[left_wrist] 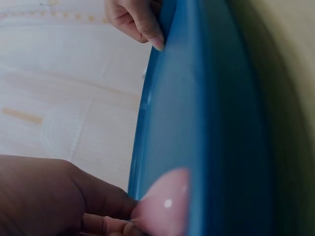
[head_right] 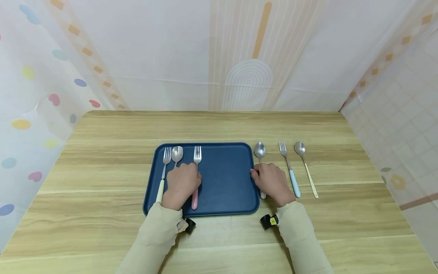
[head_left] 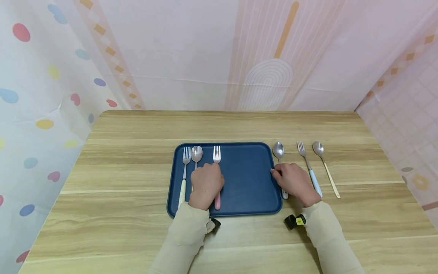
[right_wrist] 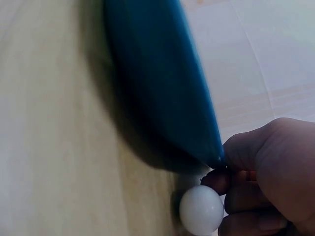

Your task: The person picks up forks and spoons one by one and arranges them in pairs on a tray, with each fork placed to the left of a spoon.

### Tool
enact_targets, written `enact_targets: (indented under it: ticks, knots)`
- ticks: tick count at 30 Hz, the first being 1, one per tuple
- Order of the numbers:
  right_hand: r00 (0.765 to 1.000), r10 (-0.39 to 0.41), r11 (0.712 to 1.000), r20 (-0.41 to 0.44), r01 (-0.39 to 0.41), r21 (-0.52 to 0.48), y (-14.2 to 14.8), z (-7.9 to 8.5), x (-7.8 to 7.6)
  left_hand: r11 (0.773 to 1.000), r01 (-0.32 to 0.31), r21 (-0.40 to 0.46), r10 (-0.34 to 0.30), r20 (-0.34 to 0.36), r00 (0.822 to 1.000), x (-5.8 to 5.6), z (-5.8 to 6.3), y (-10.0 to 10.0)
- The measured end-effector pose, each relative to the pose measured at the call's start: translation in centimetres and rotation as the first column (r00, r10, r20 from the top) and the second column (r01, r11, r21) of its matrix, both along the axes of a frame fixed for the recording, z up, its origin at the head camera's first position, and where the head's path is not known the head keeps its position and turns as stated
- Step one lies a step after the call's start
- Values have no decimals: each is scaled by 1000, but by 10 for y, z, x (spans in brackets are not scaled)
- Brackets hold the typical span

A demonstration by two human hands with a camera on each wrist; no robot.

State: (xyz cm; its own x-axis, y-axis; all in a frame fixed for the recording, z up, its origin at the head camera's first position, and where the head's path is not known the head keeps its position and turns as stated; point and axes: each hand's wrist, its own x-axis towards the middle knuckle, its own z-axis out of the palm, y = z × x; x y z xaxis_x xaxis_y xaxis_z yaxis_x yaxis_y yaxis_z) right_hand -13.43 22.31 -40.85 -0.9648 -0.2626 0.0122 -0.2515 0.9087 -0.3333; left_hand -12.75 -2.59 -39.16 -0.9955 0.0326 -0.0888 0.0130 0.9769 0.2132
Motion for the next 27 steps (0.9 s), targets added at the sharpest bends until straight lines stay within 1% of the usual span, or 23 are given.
enact_targets:
  ticks: [4,13,16,17,20,22,23,24,27]
  knots:
    - [1000,0,1000,-1,0,0,1,0,0,1000,-7,-4,7,-19,1000,0,0,0]
    - [1000,-3,1000,4,3,5,2,-1,1,1000,-20,2,20,-22,1000,0,-1,-2]
    - [1000,-8,1000,11,7,9,1,-1,2,1000,-13,24,14,-45,999,0,0,-5]
    - [1000,-11,1000,15,10,13,1,-1,2,999,-11,32,13,-67,998,0,2,-7]
    - [1000,-16,1000,21,15,25,1,0,1,998,-8,55,14,-114,993,0,10,-15]
    - [1000,-19,999,23,18,32,1,0,0,997,-23,77,32,-128,991,-2,17,-24]
    - [999,-21,999,24,21,36,1,0,0,996,-30,85,41,-129,991,-3,20,-29]
    - [1000,-21,999,21,20,35,0,0,-1,995,-37,98,48,-113,992,-5,23,-35]
    - [1000,-19,999,12,18,31,0,-1,-2,990,-59,131,71,-90,993,-11,25,-56]
